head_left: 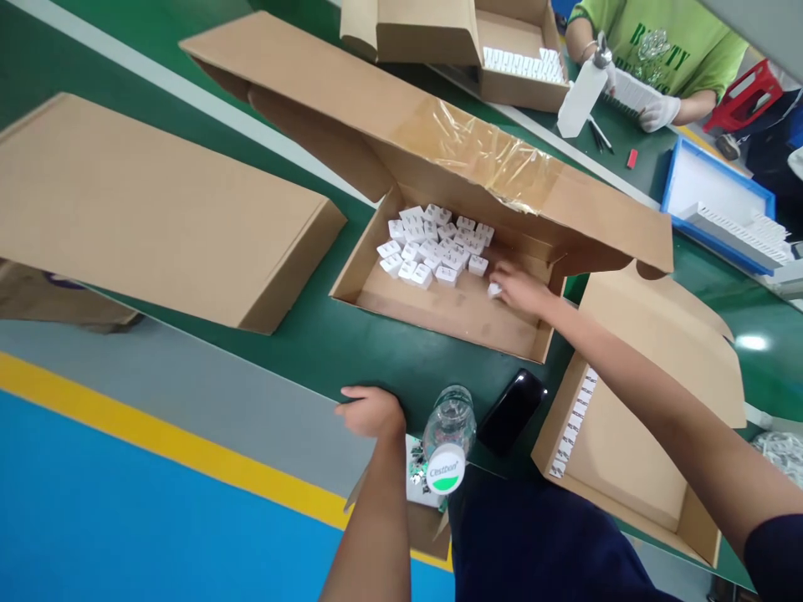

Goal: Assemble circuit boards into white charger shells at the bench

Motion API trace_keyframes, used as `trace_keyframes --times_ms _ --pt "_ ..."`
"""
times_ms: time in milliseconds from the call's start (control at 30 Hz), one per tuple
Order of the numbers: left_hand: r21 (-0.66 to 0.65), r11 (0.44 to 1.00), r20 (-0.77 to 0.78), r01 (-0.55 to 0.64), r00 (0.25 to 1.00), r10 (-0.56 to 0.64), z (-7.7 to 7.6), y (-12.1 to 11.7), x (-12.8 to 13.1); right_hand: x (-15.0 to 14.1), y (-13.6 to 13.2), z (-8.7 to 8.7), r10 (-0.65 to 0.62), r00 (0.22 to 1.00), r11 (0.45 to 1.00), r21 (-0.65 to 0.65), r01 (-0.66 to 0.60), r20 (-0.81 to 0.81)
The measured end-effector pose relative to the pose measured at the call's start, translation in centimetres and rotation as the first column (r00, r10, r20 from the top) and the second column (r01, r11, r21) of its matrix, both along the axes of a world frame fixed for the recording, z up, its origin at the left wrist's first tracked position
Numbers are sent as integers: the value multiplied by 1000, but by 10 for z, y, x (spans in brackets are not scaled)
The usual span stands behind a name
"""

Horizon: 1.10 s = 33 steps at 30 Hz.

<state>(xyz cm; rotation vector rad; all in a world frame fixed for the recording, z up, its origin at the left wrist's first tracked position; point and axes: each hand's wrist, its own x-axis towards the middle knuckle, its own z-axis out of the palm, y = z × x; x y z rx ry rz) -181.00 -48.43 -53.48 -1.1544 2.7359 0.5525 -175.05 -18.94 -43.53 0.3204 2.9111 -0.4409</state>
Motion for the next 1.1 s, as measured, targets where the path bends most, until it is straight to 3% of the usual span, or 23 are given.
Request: trace_keyframes --times_ms 133,333,500,633,767,900,1100 --pt "8 1000 -2 -7 1000 7 2 0 0 -15 -28 -5 -56 997 998 14 57 -44" --pt "20 1000 6 -19 1000 19 2 0 1 -38 -40 -11 -149 988 989 -12 148 -46" --pt "25 999 29 -34 999 34 0 0 1 -25 -66 -12 -45 998 997 -67 42 -48" --pt "33 999 38 -35 999 34 1 -2 2 -35 -93 -16 2 997 996 -87 -8 -73" --pt "46 998 41 -31 999 29 3 -3 2 -57 -102 -20 -133 983 991 -44 128 -127" --pt "52 998 43 -43 998 41 4 -1 1 -60 -108 -21 -253 959 967 -16 253 -130" --pt "42 998 41 -52 998 50 4 1 1 -59 -111 -17 -298 949 954 -7 298 -102"
